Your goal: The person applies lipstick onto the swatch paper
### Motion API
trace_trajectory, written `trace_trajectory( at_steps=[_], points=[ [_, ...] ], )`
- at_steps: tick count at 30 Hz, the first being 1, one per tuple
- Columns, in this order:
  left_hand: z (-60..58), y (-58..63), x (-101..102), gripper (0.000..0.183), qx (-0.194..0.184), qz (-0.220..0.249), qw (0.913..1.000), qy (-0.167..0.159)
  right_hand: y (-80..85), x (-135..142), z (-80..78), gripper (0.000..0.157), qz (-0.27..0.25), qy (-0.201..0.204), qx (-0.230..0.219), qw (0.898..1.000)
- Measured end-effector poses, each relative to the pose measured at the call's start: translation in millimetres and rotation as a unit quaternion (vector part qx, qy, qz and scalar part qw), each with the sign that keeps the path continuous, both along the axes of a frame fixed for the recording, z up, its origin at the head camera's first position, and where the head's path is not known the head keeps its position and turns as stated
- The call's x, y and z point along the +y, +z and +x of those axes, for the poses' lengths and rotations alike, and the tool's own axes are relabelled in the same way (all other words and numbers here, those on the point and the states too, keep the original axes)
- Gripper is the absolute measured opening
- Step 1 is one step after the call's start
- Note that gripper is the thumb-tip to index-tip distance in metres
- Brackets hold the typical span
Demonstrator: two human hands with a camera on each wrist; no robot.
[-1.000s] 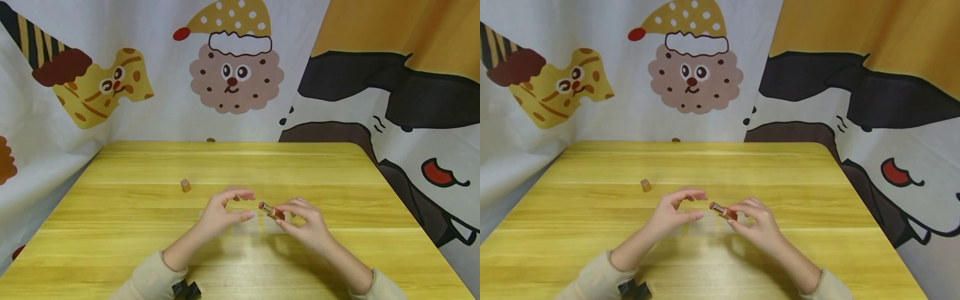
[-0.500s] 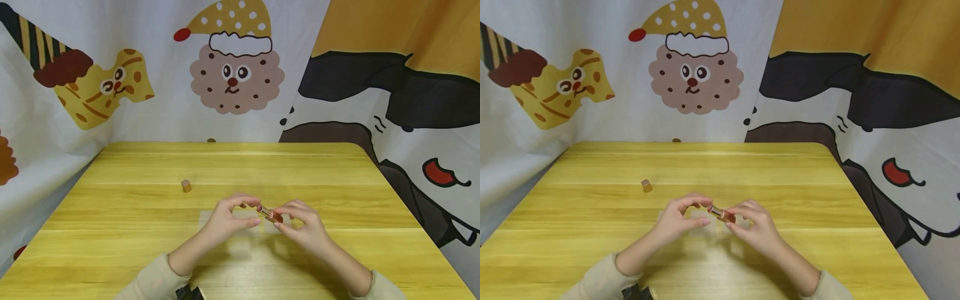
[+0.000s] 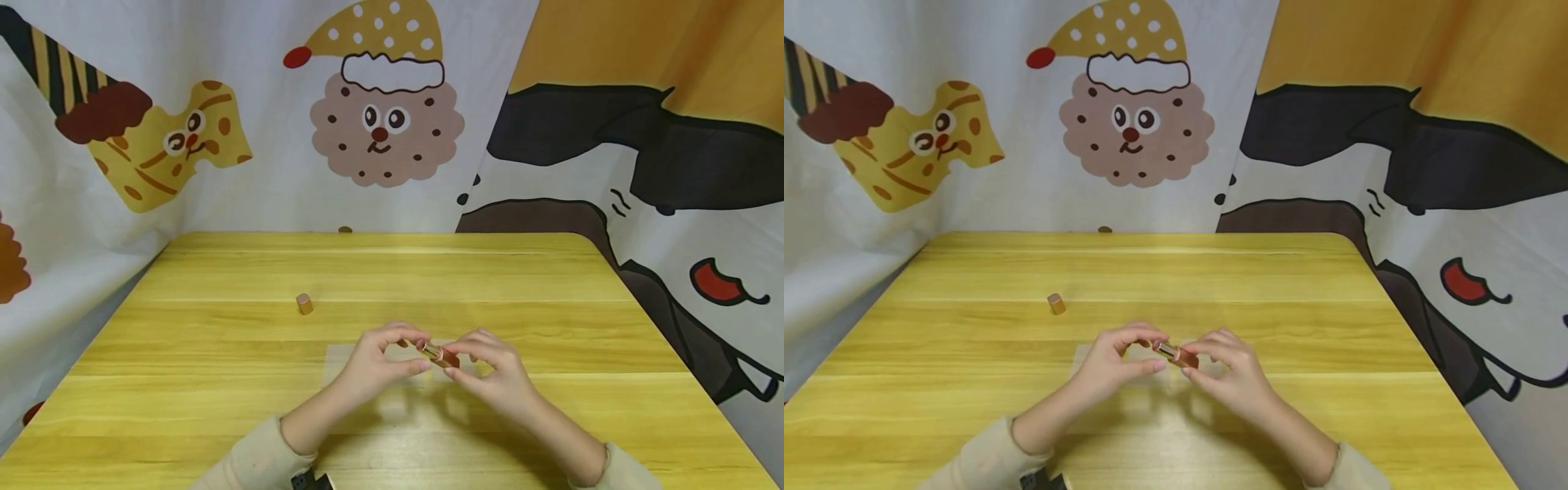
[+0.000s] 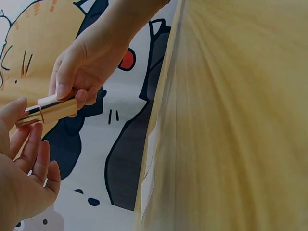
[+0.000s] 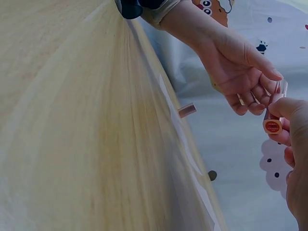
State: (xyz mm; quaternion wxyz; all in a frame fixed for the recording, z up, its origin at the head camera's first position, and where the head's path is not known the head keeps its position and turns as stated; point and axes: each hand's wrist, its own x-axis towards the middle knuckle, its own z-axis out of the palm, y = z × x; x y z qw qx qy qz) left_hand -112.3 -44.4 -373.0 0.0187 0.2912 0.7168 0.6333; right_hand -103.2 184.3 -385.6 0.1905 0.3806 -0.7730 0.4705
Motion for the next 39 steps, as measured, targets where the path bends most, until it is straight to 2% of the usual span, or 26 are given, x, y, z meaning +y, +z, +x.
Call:
trace_trajectory(
  at_steps=[9, 17, 25, 34, 39],
  points=[
    [2.4, -0.3, 1.5, 0.021, -0.010, 0.014, 0.9997, 0.017, -0.4, -2.1, 1.7, 0.037, -0.001, 0.008, -0.001, 1.000],
    [3.5, 0.0, 1.0, 0.021, -0.009, 0.030, 0.9993, 0.019, -0.4, -2.5, 2.0, 0.037, 0.002, 0.011, -0.011, 1.000],
    [4.2, 1.6, 0.1, 0.019, 0.013, 0.037, 0.9992, 0.011, -2.3, -2.6, 1.6, 0.038, 0.008, 0.032, -0.019, 0.999],
    [3.5, 0.6, -0.6, 0.015, 0.036, 0.041, 0.9985, -0.001, -1.9, -3.8, 0.5, 0.038, 0.005, 0.064, -0.007, 0.998],
    [3.2, 0.0, -0.9, 0.015, 0.052, 0.044, 0.9976, -0.009, -1.3, -3.3, 1.5, 0.038, 0.012, 0.069, -0.013, 0.997]
  ],
)
